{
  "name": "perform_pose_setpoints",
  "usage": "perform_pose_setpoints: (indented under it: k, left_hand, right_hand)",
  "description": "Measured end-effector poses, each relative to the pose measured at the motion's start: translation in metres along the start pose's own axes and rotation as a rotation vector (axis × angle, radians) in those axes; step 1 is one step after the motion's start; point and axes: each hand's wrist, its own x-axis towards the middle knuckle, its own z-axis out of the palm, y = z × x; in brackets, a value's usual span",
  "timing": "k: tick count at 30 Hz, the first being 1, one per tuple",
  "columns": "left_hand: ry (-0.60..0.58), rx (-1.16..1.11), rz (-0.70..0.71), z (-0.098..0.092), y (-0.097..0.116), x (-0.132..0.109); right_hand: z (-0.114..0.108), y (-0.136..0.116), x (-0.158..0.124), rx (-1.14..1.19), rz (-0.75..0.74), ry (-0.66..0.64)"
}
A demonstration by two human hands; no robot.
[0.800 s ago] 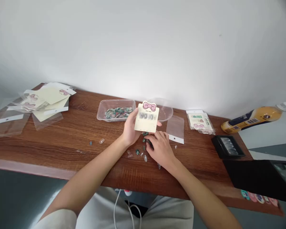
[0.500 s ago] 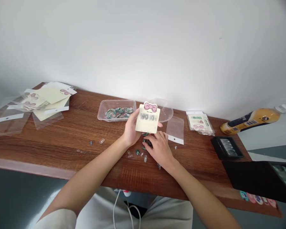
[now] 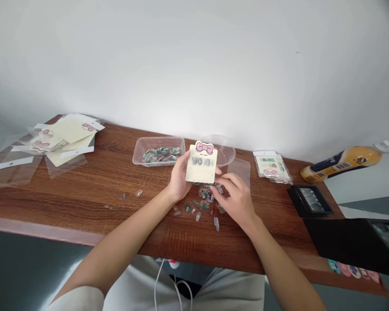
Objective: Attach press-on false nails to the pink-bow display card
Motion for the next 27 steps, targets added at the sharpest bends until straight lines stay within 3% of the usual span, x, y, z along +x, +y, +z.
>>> perform_pose_setpoints:
  k: [4, 7, 13, 27]
  left_hand:
    - [-0.006, 0.018, -0.004, 0.002, -0.006, -0.001]
    - [0.013, -0.003, -0.01, 0.003, -0.015, -0.002]
    - [0.062, -0.011, -0.041, 0.008, -0.036, -0.008]
    - [-0.008, 0.079, -0.04, 0.011, -0.044, -0.014]
  right_hand:
    - [-0.018, 0.007, 0.004, 0.022, 0.06, 0.213]
    - [-0.025, 0.002, 0.005, 0.081, 0.051, 0.3]
    - [-0.021, -0.016, 0.001, 0.217, -0.094, 0.219]
    - [-0.009, -0.019, -0.006, 0.163, -0.057, 0.186]
